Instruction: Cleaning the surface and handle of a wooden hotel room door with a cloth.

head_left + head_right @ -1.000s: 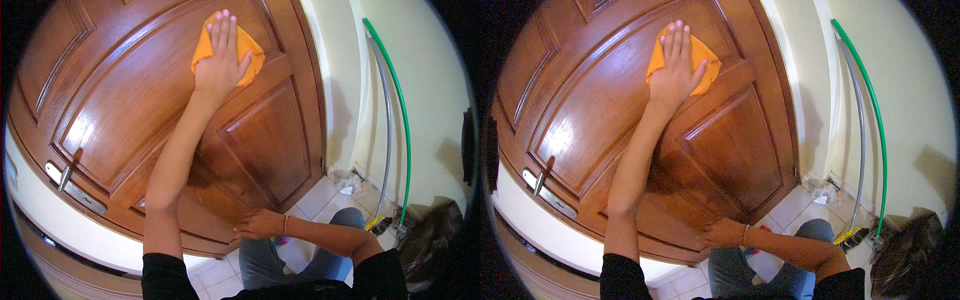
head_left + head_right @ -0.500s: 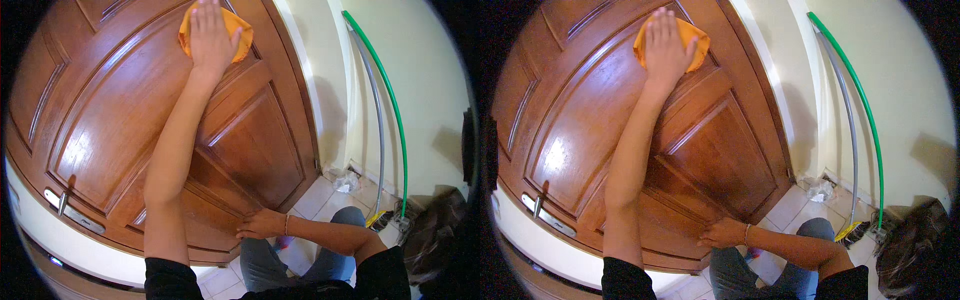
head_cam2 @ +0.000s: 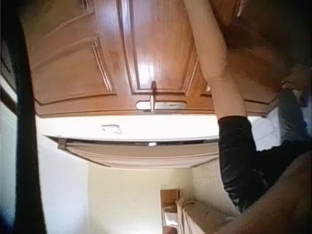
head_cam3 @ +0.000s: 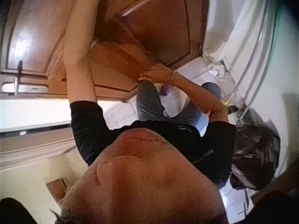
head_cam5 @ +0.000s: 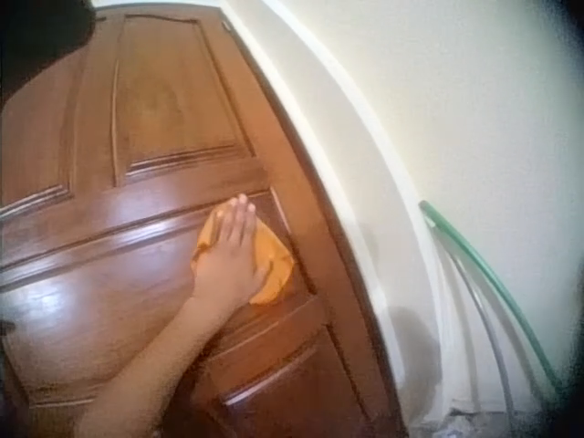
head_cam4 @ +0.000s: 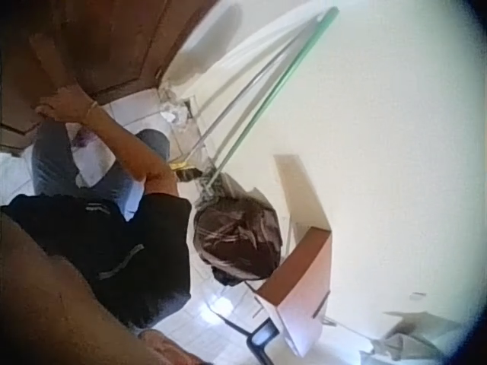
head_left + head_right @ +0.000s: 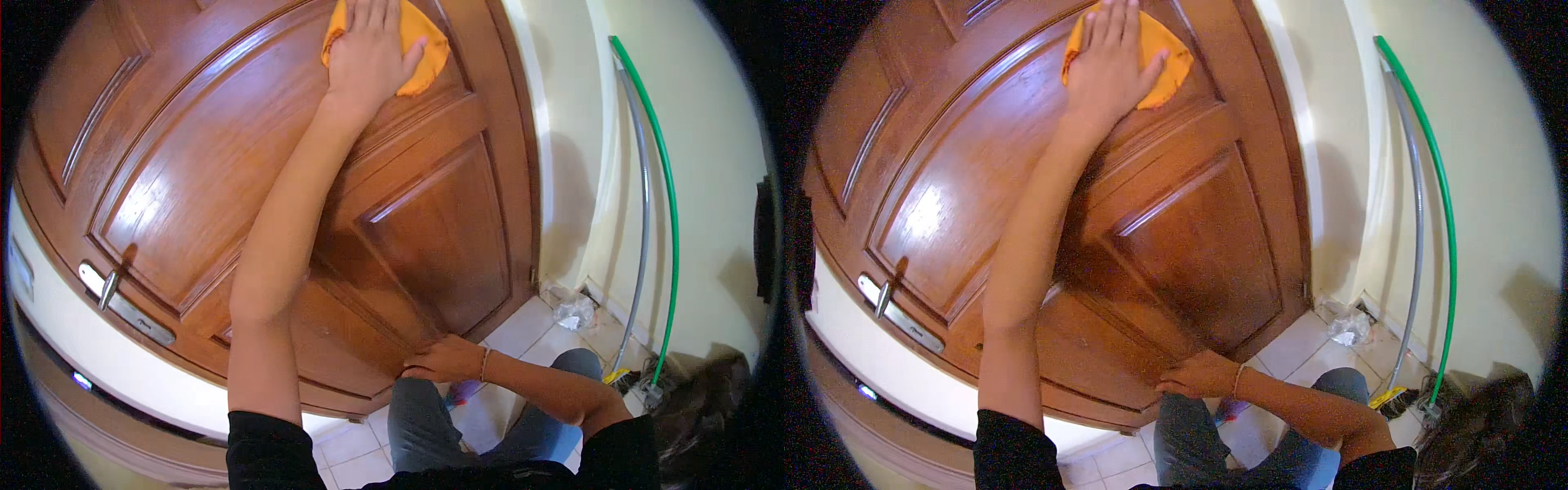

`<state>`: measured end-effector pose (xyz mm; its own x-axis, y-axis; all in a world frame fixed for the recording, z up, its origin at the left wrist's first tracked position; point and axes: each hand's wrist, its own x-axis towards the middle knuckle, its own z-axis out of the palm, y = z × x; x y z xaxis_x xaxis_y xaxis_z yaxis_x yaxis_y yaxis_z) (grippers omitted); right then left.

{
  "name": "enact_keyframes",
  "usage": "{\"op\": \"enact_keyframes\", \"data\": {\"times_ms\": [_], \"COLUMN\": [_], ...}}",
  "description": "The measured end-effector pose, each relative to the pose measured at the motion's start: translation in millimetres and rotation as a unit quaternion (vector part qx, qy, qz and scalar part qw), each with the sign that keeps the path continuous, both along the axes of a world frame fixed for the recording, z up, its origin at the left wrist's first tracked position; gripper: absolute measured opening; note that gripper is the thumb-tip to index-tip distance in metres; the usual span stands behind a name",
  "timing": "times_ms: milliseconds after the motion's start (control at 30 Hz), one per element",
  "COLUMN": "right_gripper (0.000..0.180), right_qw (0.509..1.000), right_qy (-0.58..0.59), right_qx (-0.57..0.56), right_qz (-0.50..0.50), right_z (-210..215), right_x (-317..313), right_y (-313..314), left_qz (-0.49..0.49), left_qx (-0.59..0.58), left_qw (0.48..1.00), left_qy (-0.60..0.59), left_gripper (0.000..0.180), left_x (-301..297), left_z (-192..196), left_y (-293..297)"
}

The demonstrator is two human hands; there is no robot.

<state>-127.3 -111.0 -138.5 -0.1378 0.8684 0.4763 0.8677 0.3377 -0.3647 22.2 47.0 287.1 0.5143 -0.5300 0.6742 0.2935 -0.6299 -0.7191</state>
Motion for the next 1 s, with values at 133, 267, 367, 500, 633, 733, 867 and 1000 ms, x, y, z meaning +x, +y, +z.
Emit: {"op": "enact_keyframes", "data": {"times_ms": [133, 267, 367, 500, 633, 733, 867, 1000], "right_gripper": [0.04, 0.043, 0.045, 0.047, 0.046, 0.047, 0.046, 0.044], "right_qw": [0.999, 0.999, 1.0, 0.994, 0.992, 0.99, 0.994, 0.992], "right_qy": [-0.039, 0.01, 0.012, -0.012, -0.032, -0.024, -0.041, -0.045], "right_qx": [-0.011, 0.039, 0.024, -0.109, -0.123, -0.139, -0.103, -0.113], "right_qz": [-0.008, 0.005, -0.004, 0.005, -0.003, -0.003, -0.001, -0.019], "right_z": [-9, -14, -24, -7, 3, 1, 2, -2], "right_x": [-6, -10, -11, -22, -31, -34, -35, -36], "right_y": [5, 6, 10, 12, 12, 14, 13, 9], "left_qz": [-0.05, -0.072, -0.002, -0.017, -0.024, 0.007, 0.004, -0.008], "left_qx": [0.024, 0.038, 0.005, -0.002, -0.012, -0.024, -0.031, -0.056], "left_qw": [0.998, 0.996, 0.999, 0.999, 0.999, 0.998, 0.997, 0.998], "left_qy": [-0.001, 0.021, -0.051, 0.033, 0.03, -0.05, 0.07, -0.021], "left_gripper": [0.088, 0.089, 0.089, 0.088, 0.086, 0.086, 0.088, 0.087], "left_x": [-30, -70, -110, -139, -172, -193, -204, -225], "left_z": [-19, -2, 10, -23, -7, 2, -29, -6], "left_y": [12, 31, 39, 55, 62, 73, 73, 90]}}
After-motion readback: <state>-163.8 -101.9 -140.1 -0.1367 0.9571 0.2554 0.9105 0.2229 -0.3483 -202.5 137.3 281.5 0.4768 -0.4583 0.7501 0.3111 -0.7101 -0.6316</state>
